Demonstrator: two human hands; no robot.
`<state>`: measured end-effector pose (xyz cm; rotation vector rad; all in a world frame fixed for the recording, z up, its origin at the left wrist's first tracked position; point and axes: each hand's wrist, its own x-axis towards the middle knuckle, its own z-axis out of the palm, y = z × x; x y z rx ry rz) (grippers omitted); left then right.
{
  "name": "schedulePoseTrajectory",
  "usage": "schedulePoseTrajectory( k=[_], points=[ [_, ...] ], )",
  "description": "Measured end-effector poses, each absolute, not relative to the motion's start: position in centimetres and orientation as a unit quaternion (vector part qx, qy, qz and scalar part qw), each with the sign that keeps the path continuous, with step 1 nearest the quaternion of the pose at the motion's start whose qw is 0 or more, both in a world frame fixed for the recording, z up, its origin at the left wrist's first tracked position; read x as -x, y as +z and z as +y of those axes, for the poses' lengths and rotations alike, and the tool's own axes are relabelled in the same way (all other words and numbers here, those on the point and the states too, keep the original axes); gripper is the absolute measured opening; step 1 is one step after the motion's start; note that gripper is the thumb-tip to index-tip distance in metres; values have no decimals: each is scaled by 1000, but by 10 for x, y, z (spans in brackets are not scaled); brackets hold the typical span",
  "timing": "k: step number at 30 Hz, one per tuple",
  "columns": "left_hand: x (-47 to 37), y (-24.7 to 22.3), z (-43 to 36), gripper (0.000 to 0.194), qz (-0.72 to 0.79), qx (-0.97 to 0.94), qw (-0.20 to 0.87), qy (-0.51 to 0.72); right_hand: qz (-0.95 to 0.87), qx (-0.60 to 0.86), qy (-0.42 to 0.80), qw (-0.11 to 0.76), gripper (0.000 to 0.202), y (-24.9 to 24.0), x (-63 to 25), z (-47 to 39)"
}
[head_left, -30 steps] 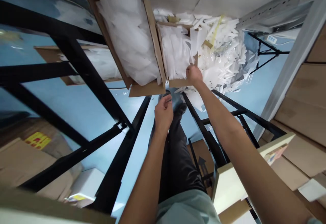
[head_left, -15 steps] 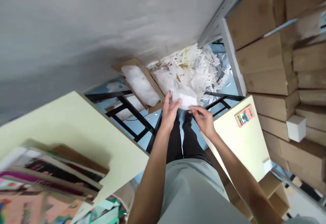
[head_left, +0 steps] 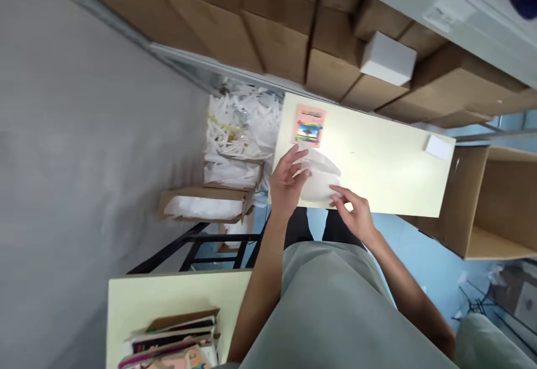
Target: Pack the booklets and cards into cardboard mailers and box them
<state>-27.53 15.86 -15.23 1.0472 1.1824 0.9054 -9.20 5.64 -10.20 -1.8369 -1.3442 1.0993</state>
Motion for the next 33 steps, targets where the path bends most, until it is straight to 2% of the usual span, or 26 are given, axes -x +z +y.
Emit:
schedulePoseTrajectory(
  k=[4,7,13,18,26,33],
  points=[
    [194,-169,157,41,479,-536,597,356,-483,753,387,221,44,-130,26,27],
    [142,-193,148,31,466,-585,570,340,-504,768,357,170,47,-160,-12,10],
    [90,-263,119,34,561,-581,480,342,-517,772,363,64,52,-215,-56,0],
    [92,-284,95,37,603,-564,442,350,-559,751,349,-21,53,-219,-70,0],
    [78,-283,111,47,608,-540,447,373,-646,721,229,102,38,-222,-54,57],
    [68,-297,143,29,620,-568,409,354,-602,761,222,99,45,-245,-43,104]
  ],
)
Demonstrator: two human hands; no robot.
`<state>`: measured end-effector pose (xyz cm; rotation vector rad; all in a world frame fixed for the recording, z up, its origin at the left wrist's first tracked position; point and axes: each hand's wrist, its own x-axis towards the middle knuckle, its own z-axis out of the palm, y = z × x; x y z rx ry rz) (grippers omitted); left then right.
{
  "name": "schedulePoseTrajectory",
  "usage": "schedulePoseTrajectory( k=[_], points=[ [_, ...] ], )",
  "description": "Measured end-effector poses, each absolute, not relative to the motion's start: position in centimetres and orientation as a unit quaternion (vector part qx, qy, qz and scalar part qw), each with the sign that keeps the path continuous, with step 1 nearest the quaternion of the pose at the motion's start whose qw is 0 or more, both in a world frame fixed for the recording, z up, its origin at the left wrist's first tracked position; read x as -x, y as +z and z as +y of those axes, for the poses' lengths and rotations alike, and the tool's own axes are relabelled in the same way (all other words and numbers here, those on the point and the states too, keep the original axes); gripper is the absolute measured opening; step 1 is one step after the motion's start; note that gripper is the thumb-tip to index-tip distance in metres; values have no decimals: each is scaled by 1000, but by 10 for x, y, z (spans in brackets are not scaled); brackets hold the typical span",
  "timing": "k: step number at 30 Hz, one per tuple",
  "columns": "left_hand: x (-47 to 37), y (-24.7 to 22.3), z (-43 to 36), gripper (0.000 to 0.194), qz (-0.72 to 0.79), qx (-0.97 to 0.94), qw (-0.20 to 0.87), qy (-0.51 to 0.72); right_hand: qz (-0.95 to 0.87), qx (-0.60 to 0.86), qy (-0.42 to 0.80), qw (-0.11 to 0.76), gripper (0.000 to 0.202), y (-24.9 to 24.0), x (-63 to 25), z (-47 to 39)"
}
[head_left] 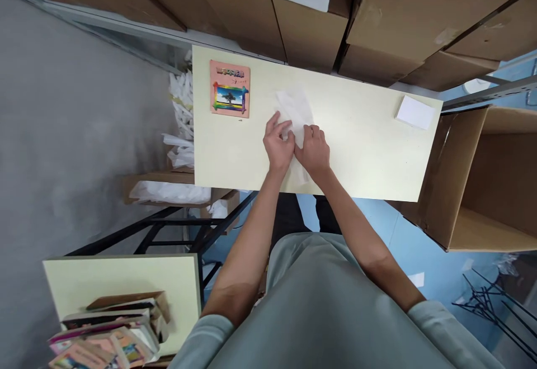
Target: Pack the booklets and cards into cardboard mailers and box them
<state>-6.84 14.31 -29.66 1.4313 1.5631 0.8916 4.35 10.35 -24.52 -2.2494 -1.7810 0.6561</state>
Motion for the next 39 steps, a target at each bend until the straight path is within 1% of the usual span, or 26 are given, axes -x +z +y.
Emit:
schedulePoseTrajectory(
  k=[2,4,5,7,9,12,17,19,21,23,24,26,28,29,31,34,39],
  points=[
    [70,-302,144,39,634,-554,403,358,-595,768,219,91,46,-247,-40,103],
    [71,-306,142,48,649,-536,404,358,-594,771,215,81,41,-248,-35,101],
    [71,-307,142,47,654,-532,406,352,-594,772,214,76,37,-248,-33,100],
    [71,-307,141,37,662,-537,405,330,-593,773,214,69,29,-248,-31,101],
    [71,-305,142,26,665,-552,398,307,-588,775,221,69,27,-246,-34,102],
    [70,-300,143,18,663,-576,382,287,-557,788,245,95,24,-238,-52,102],
    [66,-300,140,24,656,-584,368,306,-480,823,257,164,30,-226,-119,84],
    [65,-302,140,24,649,-575,372,332,-461,832,267,155,29,-227,-147,77],
    [66,-303,140,23,642,-567,382,348,-441,842,286,123,27,-232,-168,72],
    [66,-301,142,24,639,-565,394,342,-428,854,280,98,26,-236,-178,71],
    [66,-298,142,24,641,-567,394,335,-431,859,258,100,27,-237,-177,71],
    [62,-290,141,28,649,-583,367,323,-464,855,193,125,37,-237,-166,71],
    [55,-281,138,42,637,-620,329,319,-523,828,142,144,49,-237,-144,71],
    [51,-277,136,51,616,-647,324,312,-555,809,134,140,54,-238,-131,72],
    [44,-274,133,63,550,-702,353,282,-605,776,143,108,60,-244,-110,73],
    [41,-278,131,68,479,-745,404,228,-644,743,171,60,65,-259,-101,74],
    [56,-287,137,69,495,-737,396,234,-654,736,169,44,66,-273,-134,72]
  ],
)
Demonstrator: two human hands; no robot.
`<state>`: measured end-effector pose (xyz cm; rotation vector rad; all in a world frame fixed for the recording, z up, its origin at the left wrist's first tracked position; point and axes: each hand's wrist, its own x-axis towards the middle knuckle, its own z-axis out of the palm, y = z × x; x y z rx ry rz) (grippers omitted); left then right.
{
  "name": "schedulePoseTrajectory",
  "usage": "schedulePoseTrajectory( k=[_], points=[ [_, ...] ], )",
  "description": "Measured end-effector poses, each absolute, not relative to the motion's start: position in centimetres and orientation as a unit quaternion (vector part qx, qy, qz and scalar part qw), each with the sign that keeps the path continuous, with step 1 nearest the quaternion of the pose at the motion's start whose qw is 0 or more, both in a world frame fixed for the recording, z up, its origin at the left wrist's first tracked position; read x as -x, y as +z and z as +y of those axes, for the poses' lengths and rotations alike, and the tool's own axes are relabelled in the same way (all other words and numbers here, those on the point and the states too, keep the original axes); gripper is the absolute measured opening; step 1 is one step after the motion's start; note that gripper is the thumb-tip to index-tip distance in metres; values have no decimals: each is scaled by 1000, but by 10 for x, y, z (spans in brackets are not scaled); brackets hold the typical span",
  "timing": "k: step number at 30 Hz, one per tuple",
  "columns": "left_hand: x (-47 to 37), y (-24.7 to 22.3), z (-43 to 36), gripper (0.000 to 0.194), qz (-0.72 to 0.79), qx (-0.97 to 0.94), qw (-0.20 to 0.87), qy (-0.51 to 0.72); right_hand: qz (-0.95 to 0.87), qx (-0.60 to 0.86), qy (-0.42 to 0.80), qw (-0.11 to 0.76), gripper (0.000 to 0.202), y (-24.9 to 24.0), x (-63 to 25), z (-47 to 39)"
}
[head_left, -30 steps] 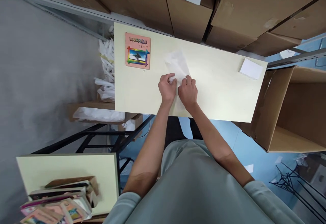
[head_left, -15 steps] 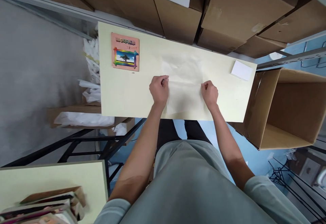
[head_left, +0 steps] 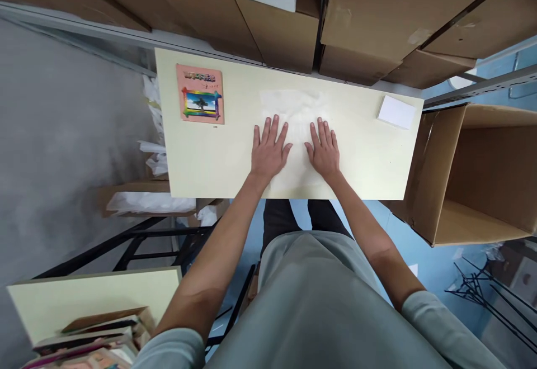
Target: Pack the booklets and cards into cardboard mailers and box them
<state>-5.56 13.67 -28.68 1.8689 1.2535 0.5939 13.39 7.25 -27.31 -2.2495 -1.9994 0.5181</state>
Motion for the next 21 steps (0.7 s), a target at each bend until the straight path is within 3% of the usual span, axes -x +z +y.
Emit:
schedulePoseTrajectory(
  k=[7,16,21],
  points=[
    [54,-274,150,61,524,-711,396,251,-625,759,177,41,66,-249,-135,55],
    [59,-281,194,91,460,-768,404,189,-673,706,220,10,62,-262,-139,-10],
    [71,-292,228,82,496,-754,372,215,-626,750,212,10,59,-254,-133,-14]
  ],
)
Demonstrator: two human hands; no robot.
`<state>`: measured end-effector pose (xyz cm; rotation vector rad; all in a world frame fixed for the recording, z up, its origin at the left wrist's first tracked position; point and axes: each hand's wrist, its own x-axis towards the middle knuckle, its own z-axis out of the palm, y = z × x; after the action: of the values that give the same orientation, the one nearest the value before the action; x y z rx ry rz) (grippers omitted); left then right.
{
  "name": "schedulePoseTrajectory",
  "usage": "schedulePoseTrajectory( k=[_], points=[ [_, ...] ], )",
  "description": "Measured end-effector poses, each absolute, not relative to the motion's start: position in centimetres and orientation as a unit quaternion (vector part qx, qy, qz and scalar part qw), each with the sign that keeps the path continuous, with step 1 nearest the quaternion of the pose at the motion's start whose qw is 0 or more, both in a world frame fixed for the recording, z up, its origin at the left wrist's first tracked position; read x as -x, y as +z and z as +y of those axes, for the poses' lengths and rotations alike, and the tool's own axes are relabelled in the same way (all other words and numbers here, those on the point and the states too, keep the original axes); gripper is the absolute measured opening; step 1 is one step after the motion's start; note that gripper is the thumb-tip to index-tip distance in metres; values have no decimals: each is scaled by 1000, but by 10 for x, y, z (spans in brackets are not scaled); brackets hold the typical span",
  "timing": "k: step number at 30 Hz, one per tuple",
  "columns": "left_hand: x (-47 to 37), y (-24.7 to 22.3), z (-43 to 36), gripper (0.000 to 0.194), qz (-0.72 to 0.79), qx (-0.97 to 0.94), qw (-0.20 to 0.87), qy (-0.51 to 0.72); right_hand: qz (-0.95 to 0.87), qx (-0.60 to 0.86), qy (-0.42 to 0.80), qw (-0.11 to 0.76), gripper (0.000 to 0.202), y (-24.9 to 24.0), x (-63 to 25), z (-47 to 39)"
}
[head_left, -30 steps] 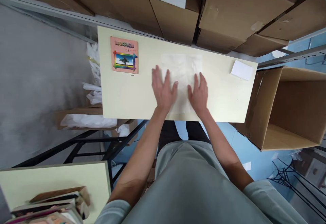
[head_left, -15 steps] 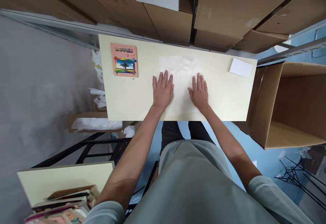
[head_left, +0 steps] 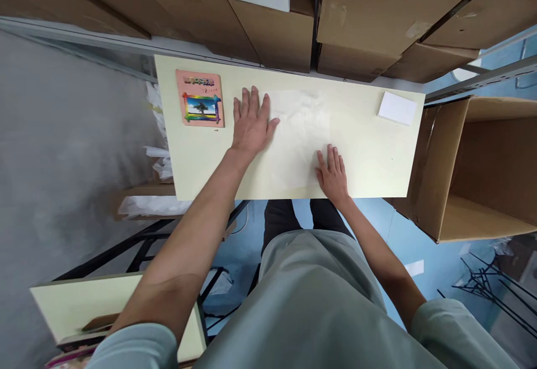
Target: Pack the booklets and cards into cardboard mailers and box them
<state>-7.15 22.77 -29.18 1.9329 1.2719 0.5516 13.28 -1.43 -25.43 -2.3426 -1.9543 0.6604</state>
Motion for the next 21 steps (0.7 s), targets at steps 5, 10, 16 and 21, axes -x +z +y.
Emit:
schedulePoseTrajectory(
  k=[5,10,16,21],
  points=[
    [39,-299,263,60,507,-730,406,213,-505,842,180,52,61,-247,-116,-26],
    [41,-287,270,29,552,-718,385,175,-417,875,211,123,33,-256,-118,-29],
    [94,-250,225,14,600,-715,337,125,-472,852,220,57,23,-247,-141,-15],
    [132,-245,180,9,664,-654,332,144,-523,830,191,-15,25,-245,-138,-16]
  ],
)
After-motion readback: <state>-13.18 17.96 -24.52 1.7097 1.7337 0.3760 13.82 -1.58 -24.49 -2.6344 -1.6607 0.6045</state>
